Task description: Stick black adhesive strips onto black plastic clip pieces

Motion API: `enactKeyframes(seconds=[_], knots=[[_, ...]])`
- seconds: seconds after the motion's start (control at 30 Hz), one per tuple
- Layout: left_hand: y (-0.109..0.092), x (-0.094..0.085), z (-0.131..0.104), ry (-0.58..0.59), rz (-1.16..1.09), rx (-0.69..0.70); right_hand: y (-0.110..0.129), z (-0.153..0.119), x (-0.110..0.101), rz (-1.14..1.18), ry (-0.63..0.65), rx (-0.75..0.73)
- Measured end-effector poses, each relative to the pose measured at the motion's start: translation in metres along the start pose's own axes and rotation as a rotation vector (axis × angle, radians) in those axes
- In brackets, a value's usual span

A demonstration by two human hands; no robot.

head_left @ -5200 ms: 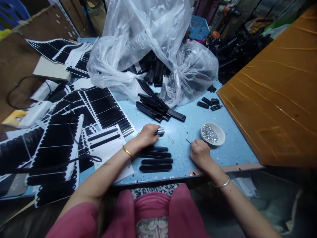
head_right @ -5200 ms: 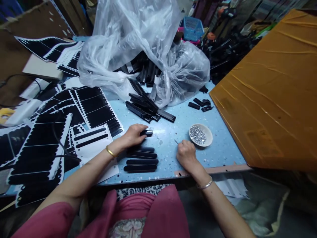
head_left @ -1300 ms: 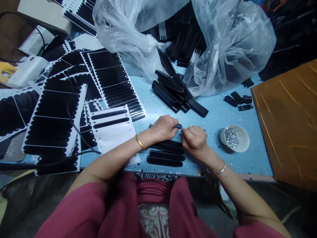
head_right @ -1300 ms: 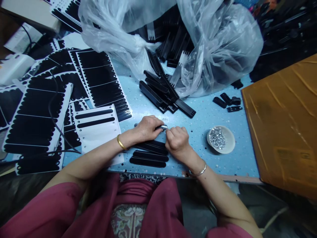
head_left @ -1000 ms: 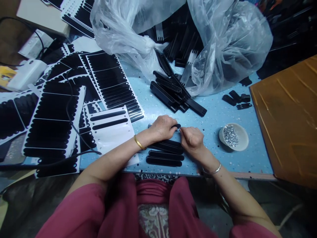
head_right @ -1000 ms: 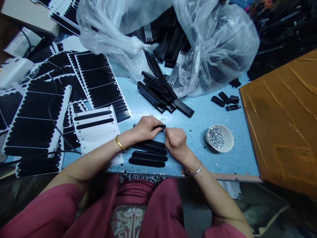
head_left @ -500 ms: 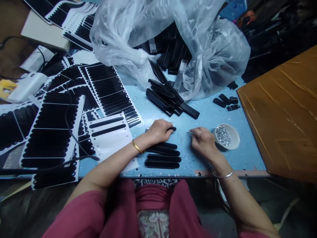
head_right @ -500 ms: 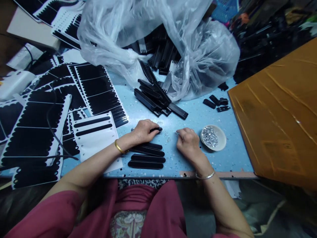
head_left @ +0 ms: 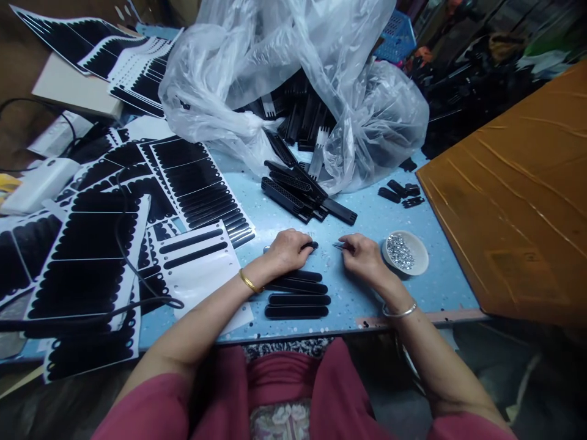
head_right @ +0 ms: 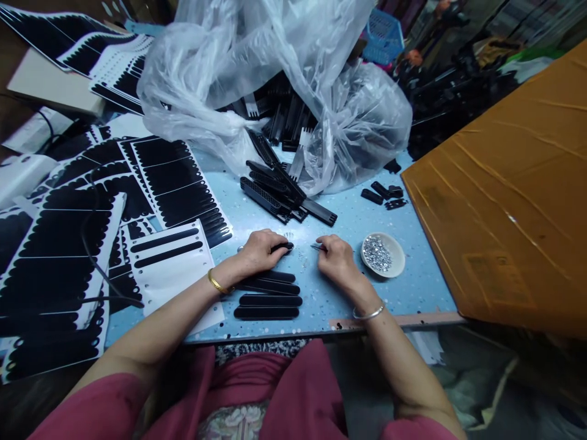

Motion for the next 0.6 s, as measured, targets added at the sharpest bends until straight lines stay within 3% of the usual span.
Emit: enactKeyframes(seconds=[0.13, 0.27, 0.47, 0.6], knots=[[0.0, -0.001, 0.0, -0.002, -0.004, -0.009, -0.013, -0.018, -0.016, -0.041, -0.022, 0.038], [-0.001, -0.001, 0.0, 0.005, -0.008, -0.017, 0.004, -0.013, -0.023, 0.119, -0.137, 0.029], [0.0, 0.0, 0.0, -0.02, -0.007, -0.001, 0.048, 0.017, -0.002, 0.501, 0.072, 0.017], [-0.002, -0.002, 0.0, 0.011, -0.003, -0.016, 0.055, 0.022, 0.002, 0.618, 0.11, 0.112]])
Point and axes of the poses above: each hand's wrist, its own z-axis towards the middle knuckle, its own x-axis out of the palm, y = z × x, the point moved 5 cm from there along z, towards the middle knuckle, and after that the axes turned 8 degrees about y, right-handed, at the moved point
